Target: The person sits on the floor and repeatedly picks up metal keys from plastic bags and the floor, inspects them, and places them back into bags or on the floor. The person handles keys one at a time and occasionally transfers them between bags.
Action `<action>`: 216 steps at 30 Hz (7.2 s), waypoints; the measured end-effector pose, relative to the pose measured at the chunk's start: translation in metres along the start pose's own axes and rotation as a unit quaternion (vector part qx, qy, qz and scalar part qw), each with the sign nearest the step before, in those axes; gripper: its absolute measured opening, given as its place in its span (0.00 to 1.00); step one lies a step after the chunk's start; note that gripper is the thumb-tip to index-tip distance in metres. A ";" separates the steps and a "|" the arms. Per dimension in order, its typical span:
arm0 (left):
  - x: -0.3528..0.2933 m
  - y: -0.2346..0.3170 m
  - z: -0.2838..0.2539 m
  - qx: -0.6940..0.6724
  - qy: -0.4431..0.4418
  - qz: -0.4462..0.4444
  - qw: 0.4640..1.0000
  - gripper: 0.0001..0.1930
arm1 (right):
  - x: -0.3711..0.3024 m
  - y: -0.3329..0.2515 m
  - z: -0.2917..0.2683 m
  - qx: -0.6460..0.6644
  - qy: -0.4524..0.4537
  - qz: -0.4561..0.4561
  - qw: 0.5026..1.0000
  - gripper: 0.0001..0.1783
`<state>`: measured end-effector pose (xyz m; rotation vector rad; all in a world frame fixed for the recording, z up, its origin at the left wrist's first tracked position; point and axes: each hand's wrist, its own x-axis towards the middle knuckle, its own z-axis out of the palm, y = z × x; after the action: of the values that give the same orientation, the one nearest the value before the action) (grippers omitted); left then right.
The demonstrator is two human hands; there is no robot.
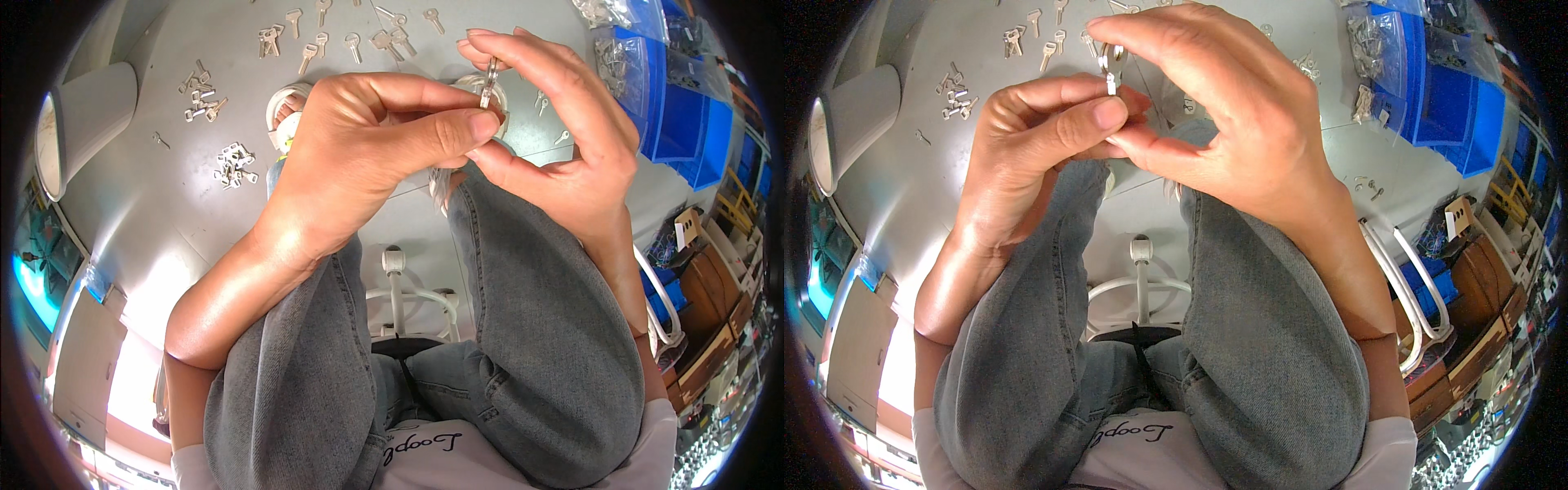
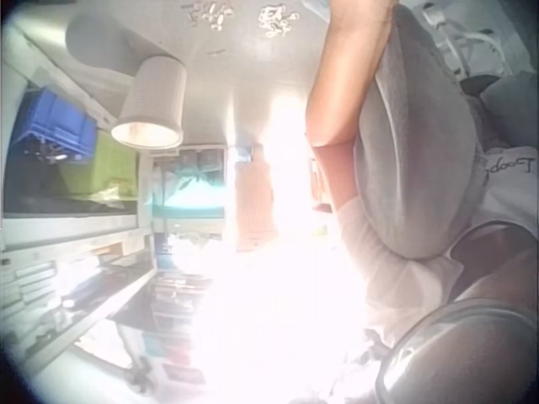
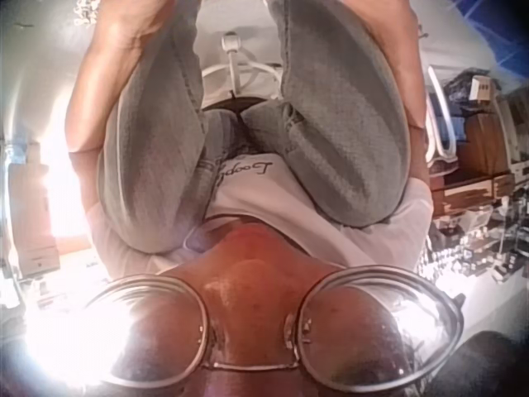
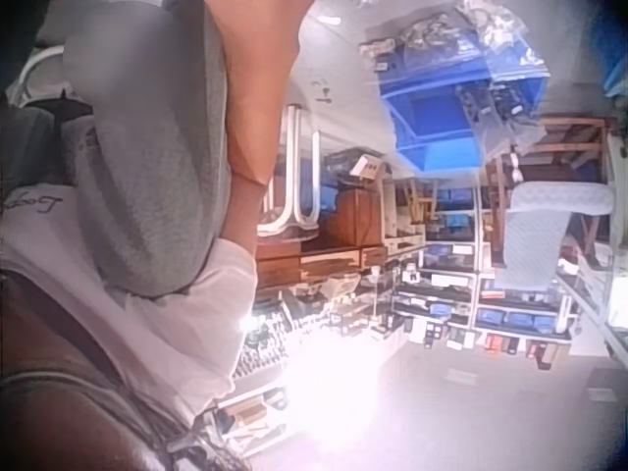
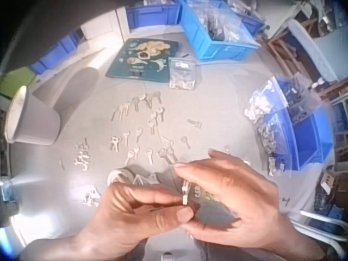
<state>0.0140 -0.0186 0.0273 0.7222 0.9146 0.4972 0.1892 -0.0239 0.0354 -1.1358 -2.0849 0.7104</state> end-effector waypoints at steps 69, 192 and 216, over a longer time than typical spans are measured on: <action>0.002 0.004 0.018 -0.136 -0.069 0.081 0.985 0.10 | -0.017 0.013 0.019 0.640 0.009 0.163 0.751 0.35; -0.111 -0.129 -0.263 -0.360 0.317 0.169 0.861 0.07 | -0.023 0.048 0.038 0.771 0.134 0.367 0.502 0.30; -0.104 -0.154 -0.218 0.294 0.488 0.096 0.816 0.13 | -0.012 0.021 0.039 0.723 0.070 0.423 0.542 0.24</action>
<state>-0.2118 -0.1146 -0.1209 1.1525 2.0373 0.8007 0.1752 -0.0299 -0.0083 -0.8859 -0.0717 2.0676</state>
